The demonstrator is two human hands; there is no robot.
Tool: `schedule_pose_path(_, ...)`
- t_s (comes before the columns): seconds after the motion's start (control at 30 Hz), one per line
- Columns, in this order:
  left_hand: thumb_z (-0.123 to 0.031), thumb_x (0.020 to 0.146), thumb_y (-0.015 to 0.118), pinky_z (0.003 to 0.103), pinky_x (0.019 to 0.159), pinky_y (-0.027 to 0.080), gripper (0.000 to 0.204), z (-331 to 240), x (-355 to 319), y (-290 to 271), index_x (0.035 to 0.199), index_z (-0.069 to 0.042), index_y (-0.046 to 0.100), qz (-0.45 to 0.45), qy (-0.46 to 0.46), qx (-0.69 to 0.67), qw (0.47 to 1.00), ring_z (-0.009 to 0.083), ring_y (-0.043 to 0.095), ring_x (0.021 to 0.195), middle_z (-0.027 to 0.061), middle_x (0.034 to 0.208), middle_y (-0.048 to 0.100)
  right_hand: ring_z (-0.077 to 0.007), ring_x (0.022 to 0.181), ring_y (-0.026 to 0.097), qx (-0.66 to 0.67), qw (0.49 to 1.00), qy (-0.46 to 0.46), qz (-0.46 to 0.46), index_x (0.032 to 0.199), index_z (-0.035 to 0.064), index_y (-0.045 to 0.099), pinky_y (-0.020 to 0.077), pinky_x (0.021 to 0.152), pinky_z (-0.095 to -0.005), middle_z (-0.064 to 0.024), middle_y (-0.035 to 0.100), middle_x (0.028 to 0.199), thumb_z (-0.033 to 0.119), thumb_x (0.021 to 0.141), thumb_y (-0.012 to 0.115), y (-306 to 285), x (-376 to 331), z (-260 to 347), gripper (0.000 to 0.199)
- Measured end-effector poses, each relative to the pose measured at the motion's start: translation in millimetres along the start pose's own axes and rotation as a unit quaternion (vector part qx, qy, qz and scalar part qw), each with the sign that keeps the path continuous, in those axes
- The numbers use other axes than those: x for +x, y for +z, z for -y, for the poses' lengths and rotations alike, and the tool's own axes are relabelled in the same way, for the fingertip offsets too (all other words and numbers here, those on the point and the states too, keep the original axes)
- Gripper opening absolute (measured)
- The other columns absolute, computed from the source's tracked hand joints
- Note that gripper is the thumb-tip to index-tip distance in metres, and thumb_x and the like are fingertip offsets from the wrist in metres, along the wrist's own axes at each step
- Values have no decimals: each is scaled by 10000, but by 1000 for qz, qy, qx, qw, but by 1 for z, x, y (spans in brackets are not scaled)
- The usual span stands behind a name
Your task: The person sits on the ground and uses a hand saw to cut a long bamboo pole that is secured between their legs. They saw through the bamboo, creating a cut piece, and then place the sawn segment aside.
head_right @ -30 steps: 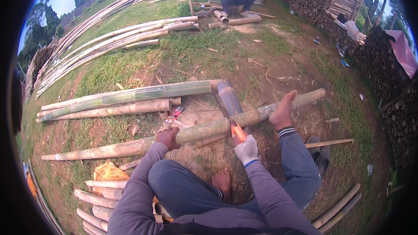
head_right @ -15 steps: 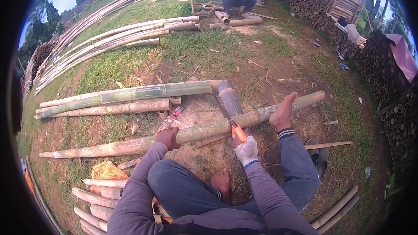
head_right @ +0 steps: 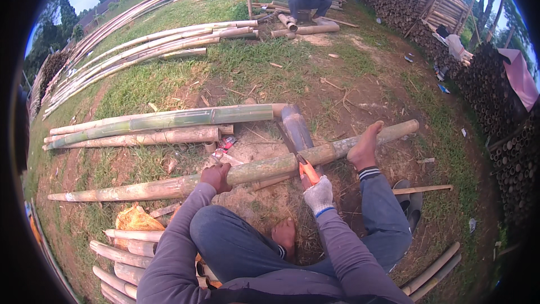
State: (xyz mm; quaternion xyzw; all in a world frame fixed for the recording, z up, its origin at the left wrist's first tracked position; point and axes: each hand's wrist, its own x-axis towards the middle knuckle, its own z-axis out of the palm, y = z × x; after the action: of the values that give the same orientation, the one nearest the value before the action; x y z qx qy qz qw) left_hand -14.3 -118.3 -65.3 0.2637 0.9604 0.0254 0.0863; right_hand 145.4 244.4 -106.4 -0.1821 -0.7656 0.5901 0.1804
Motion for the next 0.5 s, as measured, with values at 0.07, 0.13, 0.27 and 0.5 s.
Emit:
schedule_pose_path(0.07, -409, 732, 878, 519, 902, 593, 644, 3, -1, 3, 1240, -131, 595, -7, 4, -2, 1000, 373, 756, 1069, 170, 1190, 740, -139, 771, 676, 2, 1000, 0, -1, 1050, 20, 622, 584, 618, -311, -67, 691, 915, 190, 1004, 807, 1, -1, 2, 256)
schedule_pose_path(0.13, -441, 713, 893, 511, 910, 598, 692, 5, 1, 7, 1261, -144, 593, -5, -1, 2, 1000, 376, 746, 1078, 153, 1206, 723, -138, 781, 679, -12, 1000, 0, 1, 1062, 21, 628, 587, 627, -308, -66, 695, 923, 185, 1007, 802, 1, -1, 3, 245)
schedule_pose_path(0.27, -450, 701, 899, 507, 914, 600, 710, 5, 5, 10, 1266, -150, 593, -1, -2, 8, 1000, 374, 741, 1085, 146, 1205, 717, -135, 798, 682, 6, 999, 36, 4, 1089, 23, 637, 593, 653, -304, -58, 698, 937, 170, 1013, 792, -2, 2, -10, 227)
schedule_pose_path(0.5, -445, 708, 893, 510, 911, 598, 701, 3, 5, 7, 1265, -144, 592, 9, -4, 1, 1000, 372, 737, 1098, 145, 1204, 716, -294, 726, 715, 48, 999, 0, -19, 1068, -27, 694, 538, 675, -433, -157, 724, 831, 365, 980, 798, -3, -7, 14, 415)
